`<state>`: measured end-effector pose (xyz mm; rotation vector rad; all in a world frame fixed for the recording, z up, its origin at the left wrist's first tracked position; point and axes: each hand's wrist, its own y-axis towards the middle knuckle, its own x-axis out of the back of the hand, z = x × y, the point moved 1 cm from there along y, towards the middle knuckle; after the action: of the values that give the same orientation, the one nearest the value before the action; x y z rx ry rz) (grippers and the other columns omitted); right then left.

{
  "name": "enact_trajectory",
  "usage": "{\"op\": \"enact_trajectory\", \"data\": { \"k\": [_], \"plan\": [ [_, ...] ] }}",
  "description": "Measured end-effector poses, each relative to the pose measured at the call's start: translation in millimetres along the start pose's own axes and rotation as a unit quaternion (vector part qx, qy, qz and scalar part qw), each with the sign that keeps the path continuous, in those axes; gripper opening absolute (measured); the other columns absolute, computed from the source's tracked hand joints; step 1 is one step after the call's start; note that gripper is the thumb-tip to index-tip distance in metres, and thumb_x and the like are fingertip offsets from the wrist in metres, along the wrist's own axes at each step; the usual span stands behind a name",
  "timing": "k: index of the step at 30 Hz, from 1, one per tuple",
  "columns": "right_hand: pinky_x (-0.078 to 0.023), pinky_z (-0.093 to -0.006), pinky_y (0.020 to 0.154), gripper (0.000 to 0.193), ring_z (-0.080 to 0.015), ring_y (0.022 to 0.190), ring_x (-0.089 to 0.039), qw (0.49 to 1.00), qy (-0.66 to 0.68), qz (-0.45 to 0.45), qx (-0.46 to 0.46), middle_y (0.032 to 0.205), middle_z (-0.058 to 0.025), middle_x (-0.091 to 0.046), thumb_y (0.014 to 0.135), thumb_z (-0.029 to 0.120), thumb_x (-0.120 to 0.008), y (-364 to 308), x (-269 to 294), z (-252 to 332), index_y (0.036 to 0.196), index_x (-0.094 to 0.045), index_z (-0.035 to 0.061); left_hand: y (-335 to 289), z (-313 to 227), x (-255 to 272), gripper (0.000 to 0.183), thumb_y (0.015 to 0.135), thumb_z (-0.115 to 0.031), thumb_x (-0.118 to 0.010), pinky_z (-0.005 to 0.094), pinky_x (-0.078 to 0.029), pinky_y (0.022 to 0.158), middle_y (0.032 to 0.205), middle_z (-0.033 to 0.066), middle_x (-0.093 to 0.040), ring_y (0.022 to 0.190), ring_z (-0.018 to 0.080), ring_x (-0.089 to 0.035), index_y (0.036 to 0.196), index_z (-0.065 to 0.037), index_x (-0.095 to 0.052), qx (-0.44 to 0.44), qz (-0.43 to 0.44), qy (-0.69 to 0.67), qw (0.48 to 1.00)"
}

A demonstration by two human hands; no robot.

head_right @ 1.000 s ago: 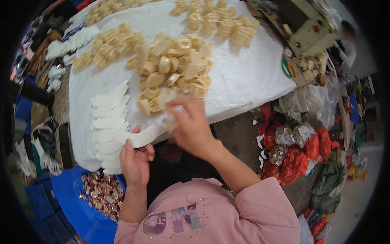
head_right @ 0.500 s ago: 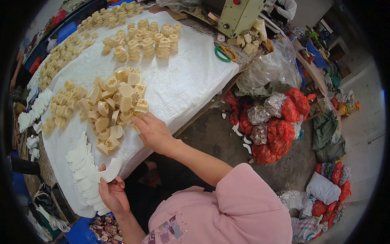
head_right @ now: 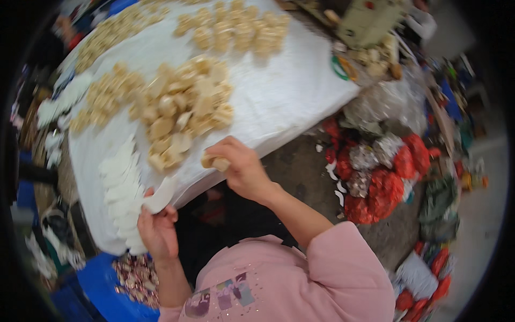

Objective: The recorder is manually assembling cream-colored plastic shoe heel components with white inner liners.

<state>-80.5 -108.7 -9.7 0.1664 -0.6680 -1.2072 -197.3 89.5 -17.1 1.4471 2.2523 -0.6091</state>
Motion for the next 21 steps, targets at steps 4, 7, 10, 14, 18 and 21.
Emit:
{"op": "enact_trajectory", "data": {
  "k": [4, 7, 10, 14, 18, 21],
  "plan": [
    [-0.051, -0.0317, 0.075, 0.038, -0.0248, 0.090, -0.061, 0.971, 0.240, 0.014, -0.006, 0.104, -0.0155, -0.059, 0.079, -0.006, -0.064, 3, -14, 45, 0.113, -0.054, 0.0062, -4, -1, -4, 0.045, 0.098, -0.027, -0.042, 0.0292, -0.043, 0.061, 0.091, 0.0116, -0.059, 0.075, 0.0158, -0.055, 0.125, 0.010, -0.044, -0.007, -0.017, 0.019, 1.000],
    [-0.051, -0.0328, 0.075, 0.040, -0.0262, 0.091, -0.061, 0.974, 0.213, 0.039, 0.072, 0.106, -0.0163, -0.059, 0.078, -0.008, -0.064, 6, -35, 56, 0.114, -0.054, 0.0060, -9, -4, -8, 0.044, 0.099, -0.025, -0.040, 0.0315, -0.047, 0.074, 0.104, 0.0152, -0.059, 0.087, 0.0187, -0.058, 0.124, 0.011, -0.045, -0.042, -0.047, 0.036, 0.997],
    [-0.051, -0.0333, 0.074, 0.041, -0.0266, 0.091, -0.060, 0.974, 0.189, 0.031, 0.124, 0.106, -0.0157, -0.059, 0.076, -0.009, -0.064, 1, -57, 61, 0.113, -0.054, 0.0060, -15, -7, -8, 0.040, 0.100, -0.018, -0.034, 0.0344, -0.042, 0.096, 0.125, 0.0203, -0.052, 0.110, 0.0227, -0.054, 0.122, 0.013, -0.046, -0.059, -0.015, -0.016, 0.998],
    [-0.050, -0.0342, 0.071, 0.045, -0.0280, 0.087, -0.059, 0.966, 0.156, 0.019, 0.208, 0.103, -0.0138, -0.060, 0.072, -0.011, -0.064, 1, -73, 53, 0.112, -0.055, 0.0071, -21, -16, -15, 0.042, 0.101, -0.019, -0.031, 0.0313, -0.048, 0.088, 0.124, 0.0206, -0.052, 0.109, 0.0220, -0.056, 0.123, 0.014, -0.045, -0.072, 0.042, 0.013, 0.996],
    [-0.050, -0.0340, 0.071, 0.044, -0.0282, 0.085, -0.058, 0.964, 0.129, -0.002, 0.233, 0.102, -0.0116, -0.061, 0.071, -0.010, -0.064, 1, -77, 53, 0.110, -0.056, 0.0065, -22, -21, -15, 0.042, 0.101, -0.019, -0.031, 0.0277, -0.050, 0.080, 0.122, 0.0205, -0.054, 0.102, 0.0189, -0.059, 0.124, 0.013, -0.045, -0.060, 0.040, 0.013, 0.997],
    [-0.050, -0.0337, 0.071, 0.043, -0.0279, 0.086, -0.057, 0.966, 0.123, -0.004, 0.229, 0.101, -0.0112, -0.062, 0.071, -0.009, -0.065, 0, -77, 56, 0.110, -0.057, 0.0067, -25, -20, -15, 0.041, 0.100, -0.019, -0.035, 0.0337, -0.045, 0.095, 0.121, 0.0198, -0.054, 0.109, 0.0219, -0.056, 0.121, 0.013, -0.046, -0.041, 0.031, 0.004, 0.999]
  ]
}}
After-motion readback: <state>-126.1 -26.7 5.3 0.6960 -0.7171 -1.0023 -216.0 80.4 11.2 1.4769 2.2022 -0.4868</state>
